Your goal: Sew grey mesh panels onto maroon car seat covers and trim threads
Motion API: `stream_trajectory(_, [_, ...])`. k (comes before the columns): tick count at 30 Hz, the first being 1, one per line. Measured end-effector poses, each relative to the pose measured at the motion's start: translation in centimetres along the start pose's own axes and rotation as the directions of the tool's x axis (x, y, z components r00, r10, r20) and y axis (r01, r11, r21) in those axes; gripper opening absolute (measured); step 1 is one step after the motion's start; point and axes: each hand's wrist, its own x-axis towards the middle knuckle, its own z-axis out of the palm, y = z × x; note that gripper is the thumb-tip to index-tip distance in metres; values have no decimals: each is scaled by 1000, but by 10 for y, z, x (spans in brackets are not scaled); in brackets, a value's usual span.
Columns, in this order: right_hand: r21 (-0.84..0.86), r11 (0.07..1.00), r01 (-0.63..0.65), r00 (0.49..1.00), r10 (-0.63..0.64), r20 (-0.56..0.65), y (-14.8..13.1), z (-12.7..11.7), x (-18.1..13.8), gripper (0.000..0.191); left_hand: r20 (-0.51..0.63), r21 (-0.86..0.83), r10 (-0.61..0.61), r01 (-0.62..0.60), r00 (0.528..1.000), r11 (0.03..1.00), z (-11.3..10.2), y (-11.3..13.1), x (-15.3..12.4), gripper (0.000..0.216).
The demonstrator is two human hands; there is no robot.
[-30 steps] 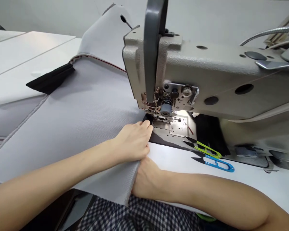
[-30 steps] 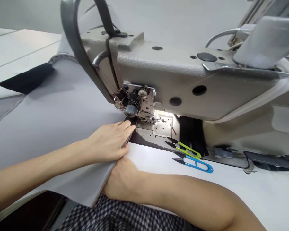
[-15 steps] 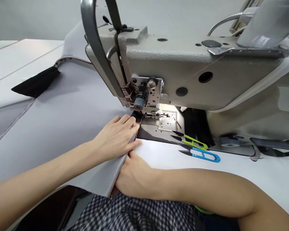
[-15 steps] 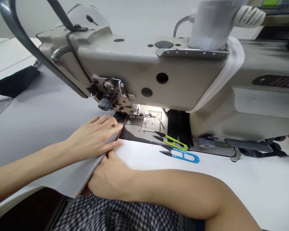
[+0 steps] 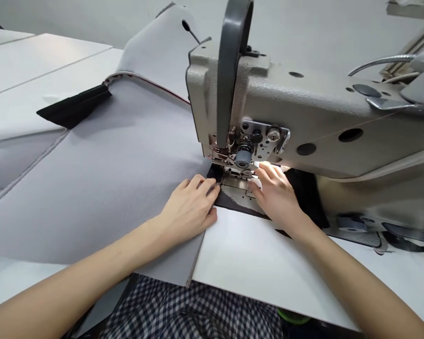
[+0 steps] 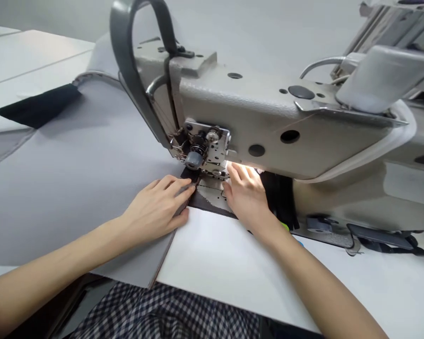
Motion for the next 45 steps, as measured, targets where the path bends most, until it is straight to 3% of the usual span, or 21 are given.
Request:
stream_trajectory(4, [-17,998,56,998,-56,-28,9,15,8,17,-7,-16,-24,24,1000,1000,1,0,-2,44])
stream_trajectory(10, [-39,991,127,988,-130,-86,13,18,7,20,-34,-13,-22,22,999,1000,5,1,1,45])
stream_trajectory(24, [-137,985,103,992,-112,-64,12,20,5,20,-23,-16,-59,58,998,998,5,2,14,41])
stream_trajectory(31, [-215,972,96,993,-107,-40,9,19,7,23,13,-107,-64,65,998,992,4,-5,25,30])
stream_trajectory(34, [-217,972,89,994,-101,-41,10,20,7,24,46,-153,-36,43,998,987,-2,-7,23,34])
stream_trajectory(38, [-215,971,100,993,-112,-44,9,10,2,17,152,-173,3,24,988,985,-27,-4,1,48])
stream_trajectory(42, [-16,972,234,970,-235,-59,-23,-11,-15,18,298,-153,-8,56,955,987,-51,-1,-40,45])
stream_trajectory(44, [199,895,400,909,-415,37,-54,-12,-28,24,257,-164,-40,85,965,983,-53,0,-60,38])
stream_trajectory(45, [287,823,490,845,-529,74,-71,-9,-35,26,195,-175,-67,102,978,979,-50,1,-67,35])
